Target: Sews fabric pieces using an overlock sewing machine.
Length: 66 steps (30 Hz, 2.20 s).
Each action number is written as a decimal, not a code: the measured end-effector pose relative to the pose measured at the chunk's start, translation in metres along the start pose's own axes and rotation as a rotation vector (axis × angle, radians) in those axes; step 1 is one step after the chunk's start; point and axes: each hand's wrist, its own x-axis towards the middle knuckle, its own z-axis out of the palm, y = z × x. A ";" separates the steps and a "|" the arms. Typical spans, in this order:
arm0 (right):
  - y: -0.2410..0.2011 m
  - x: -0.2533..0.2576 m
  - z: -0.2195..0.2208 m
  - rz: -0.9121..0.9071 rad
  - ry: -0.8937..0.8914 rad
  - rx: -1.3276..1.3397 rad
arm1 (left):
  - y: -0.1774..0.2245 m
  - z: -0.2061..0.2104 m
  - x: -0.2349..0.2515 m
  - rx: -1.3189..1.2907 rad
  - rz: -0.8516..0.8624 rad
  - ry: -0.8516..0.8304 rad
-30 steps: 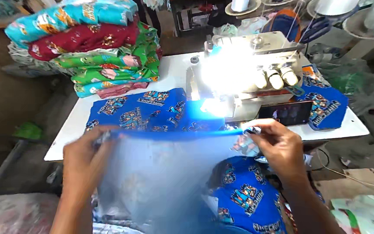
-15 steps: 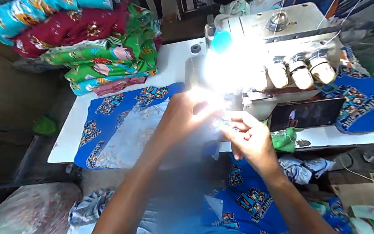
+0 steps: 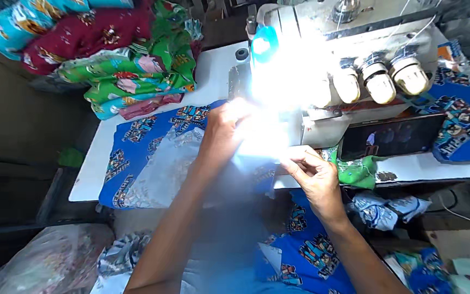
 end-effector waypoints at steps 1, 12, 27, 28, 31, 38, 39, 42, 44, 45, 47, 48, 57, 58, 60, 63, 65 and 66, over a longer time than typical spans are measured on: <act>0.000 -0.002 -0.002 0.014 -0.015 0.029 | 0.000 0.001 -0.001 -0.025 -0.021 -0.020; 0.001 -0.029 -0.010 0.120 -0.046 0.193 | 0.027 -0.009 -0.022 0.003 -0.054 -0.095; -0.005 -0.028 0.000 0.216 -0.023 0.269 | 0.039 0.004 -0.023 0.145 -0.109 -0.025; -0.007 -0.029 0.001 0.223 -0.020 0.268 | 0.039 0.003 -0.025 0.139 -0.104 -0.033; -0.010 -0.030 0.003 0.210 -0.019 0.256 | 0.037 0.002 -0.032 0.080 -0.095 -0.031; -0.012 -0.024 0.007 0.055 0.079 0.226 | 0.033 0.016 -0.014 -0.016 -0.110 0.034; -0.013 -0.021 0.007 0.039 0.077 0.197 | 0.028 0.017 -0.010 -0.029 -0.102 0.035; -0.015 -0.011 0.010 -0.021 0.053 0.044 | 0.006 0.017 0.001 -0.025 -0.061 0.053; -0.016 -0.005 0.012 -0.055 0.048 -0.091 | 0.003 0.012 0.004 0.055 -0.100 0.076; -0.017 -0.002 0.013 -0.059 0.044 -0.141 | 0.009 0.010 0.003 0.090 -0.116 0.093; -0.020 0.001 0.012 -0.058 0.030 -0.187 | 0.031 0.006 -0.006 0.068 -0.134 0.111; -0.021 0.002 0.010 -0.051 0.020 -0.193 | 0.042 0.004 -0.014 0.018 -0.134 0.087; -0.020 0.015 -0.014 -0.337 0.005 -0.591 | 0.014 0.015 -0.026 -0.175 0.033 -0.002; -0.021 0.016 -0.015 -0.374 -0.013 -0.614 | 0.012 0.015 -0.026 -0.195 0.049 -0.012; -0.021 0.017 -0.015 -0.430 -0.074 -0.649 | 0.010 0.015 -0.026 -0.217 0.065 -0.027; -0.018 0.014 -0.017 -0.474 -0.114 -0.713 | 0.015 0.011 -0.028 -0.189 0.038 -0.013; -0.016 0.010 -0.020 -0.478 -0.105 -0.752 | 0.027 0.006 -0.032 -0.159 -0.029 -0.002; -0.016 0.008 -0.021 -0.477 -0.100 -0.767 | 0.033 0.004 -0.035 -0.154 -0.057 -0.008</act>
